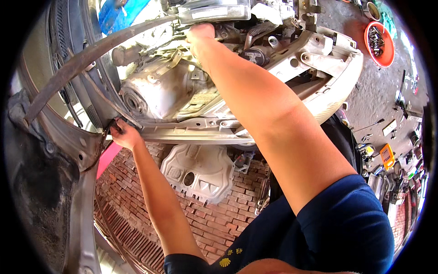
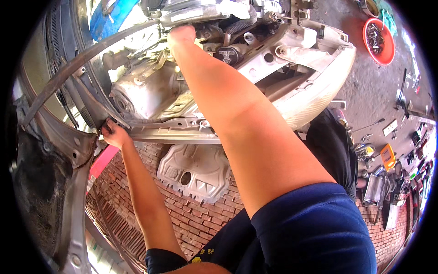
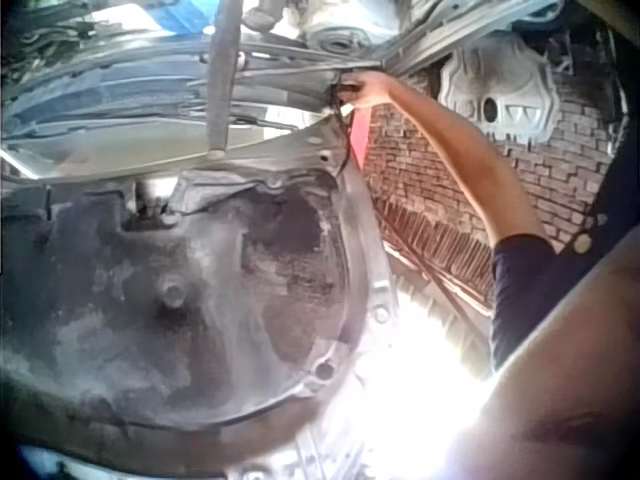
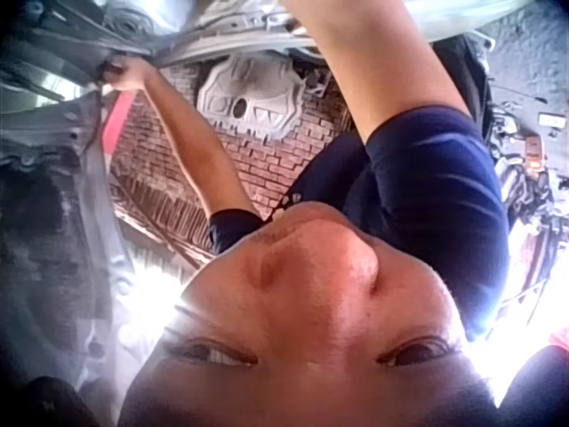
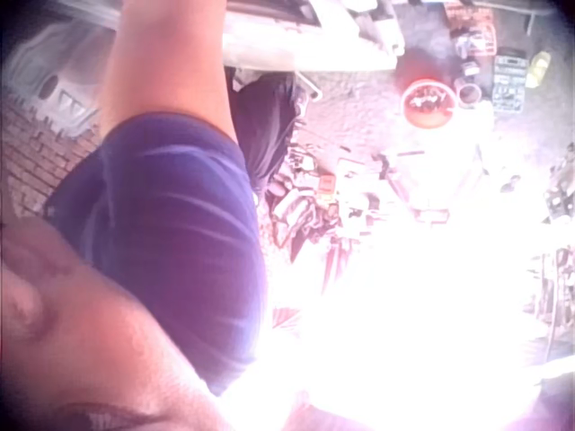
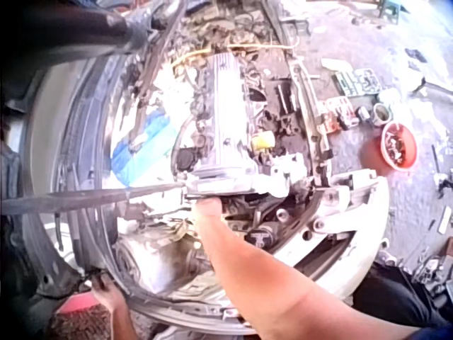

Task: The person works on a car engine with the hood open, using a wrench and socket to loosen and remove bolts. They remove a metal bracket and a hose, placing the removed parts and fasteners on the floor or into a red bowl. The person then wipes the hose with a cloth.

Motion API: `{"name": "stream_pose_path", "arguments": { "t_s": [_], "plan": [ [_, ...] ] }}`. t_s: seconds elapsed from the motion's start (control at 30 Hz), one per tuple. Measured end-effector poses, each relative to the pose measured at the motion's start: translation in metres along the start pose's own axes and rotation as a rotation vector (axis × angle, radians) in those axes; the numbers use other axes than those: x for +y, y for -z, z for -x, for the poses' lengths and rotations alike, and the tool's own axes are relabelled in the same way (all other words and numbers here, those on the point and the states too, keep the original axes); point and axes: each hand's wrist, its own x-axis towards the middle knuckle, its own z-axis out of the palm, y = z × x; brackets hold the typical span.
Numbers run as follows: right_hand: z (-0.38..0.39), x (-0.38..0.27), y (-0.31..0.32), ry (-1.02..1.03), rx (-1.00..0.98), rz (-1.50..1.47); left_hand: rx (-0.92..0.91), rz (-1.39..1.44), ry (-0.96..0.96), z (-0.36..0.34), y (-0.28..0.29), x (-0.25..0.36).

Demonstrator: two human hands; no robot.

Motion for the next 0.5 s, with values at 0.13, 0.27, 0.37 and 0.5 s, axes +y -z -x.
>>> {"name": "stream_pose_path", "arguments": {
  "t_s": [0.13, 0.27, 0.37, 0.5],
  "plan": [
    [0.053, -0.032, 0.023, -0.140, -0.297, -1.032, 0.037, -0.090, 0.002, -0.004, 0.026, -0.019],
    [0.064, -0.026, 0.019, 0.475, 0.080, 0.203, -0.005, 0.005, 0.037, -0.001, 0.012, -0.005],
    [0.072, -0.031, 0.031, 0.569, 0.054, 0.288, 0.009, -0.010, 0.055, -0.002, 0.015, -0.009],
    [0.071, -0.026, 0.033, 0.505, 0.034, 0.265, -0.009, 0.039, 0.053, -0.001, 0.011, -0.005]
  ]
}}
